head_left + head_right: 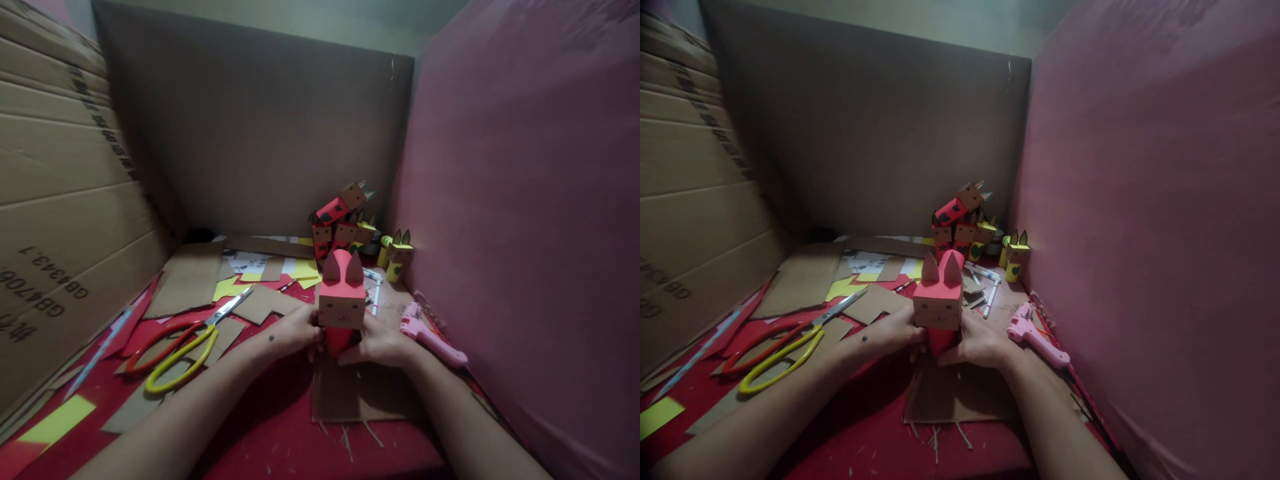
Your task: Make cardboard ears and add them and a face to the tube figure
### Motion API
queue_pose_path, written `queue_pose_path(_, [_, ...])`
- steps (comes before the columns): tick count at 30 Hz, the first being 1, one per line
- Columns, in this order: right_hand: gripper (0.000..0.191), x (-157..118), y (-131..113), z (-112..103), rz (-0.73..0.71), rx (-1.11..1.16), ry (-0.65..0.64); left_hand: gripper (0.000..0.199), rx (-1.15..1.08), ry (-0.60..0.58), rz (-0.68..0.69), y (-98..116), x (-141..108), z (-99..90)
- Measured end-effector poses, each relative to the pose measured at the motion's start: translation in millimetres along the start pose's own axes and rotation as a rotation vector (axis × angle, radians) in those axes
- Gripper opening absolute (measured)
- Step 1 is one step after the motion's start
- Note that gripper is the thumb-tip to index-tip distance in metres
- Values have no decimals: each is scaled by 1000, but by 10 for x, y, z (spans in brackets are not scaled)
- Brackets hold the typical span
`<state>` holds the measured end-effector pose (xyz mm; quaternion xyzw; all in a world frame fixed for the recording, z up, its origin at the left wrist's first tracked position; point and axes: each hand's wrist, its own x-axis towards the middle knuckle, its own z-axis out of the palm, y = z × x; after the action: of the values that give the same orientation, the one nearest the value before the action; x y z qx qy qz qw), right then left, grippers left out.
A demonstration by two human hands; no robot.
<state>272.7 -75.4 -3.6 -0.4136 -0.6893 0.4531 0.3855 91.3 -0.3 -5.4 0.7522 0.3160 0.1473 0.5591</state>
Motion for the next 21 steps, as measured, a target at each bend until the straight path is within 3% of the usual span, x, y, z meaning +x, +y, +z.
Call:
queue_pose_path(5, [30, 19, 10, 32, 1, -29, 33, 31, 61, -10, -11, 75, -25, 34])
queue_pose_path(8, [33, 24, 11, 8, 23, -26, 74, 41, 132, -17, -20, 111, -36, 4])
queue_pose_path(10, [36, 23, 16, -28, 49, -39, 115, 35, 217, -10, -38, 114, -31, -38])
queue_pose_path(13, [39, 19, 29, -74, 97, -64, 176, 17, 385, 52, -67, 92, -6, -111])
queue_pose_path(16, [42, 16, 30, -81, 132, -80, 197, 33, 539, 137, -81, 67, 21, -167])
queue_pose_path(21, [43, 12, -15, -66, 148, -125, 214, 34, 713, 261, -99, 79, 21, -223])
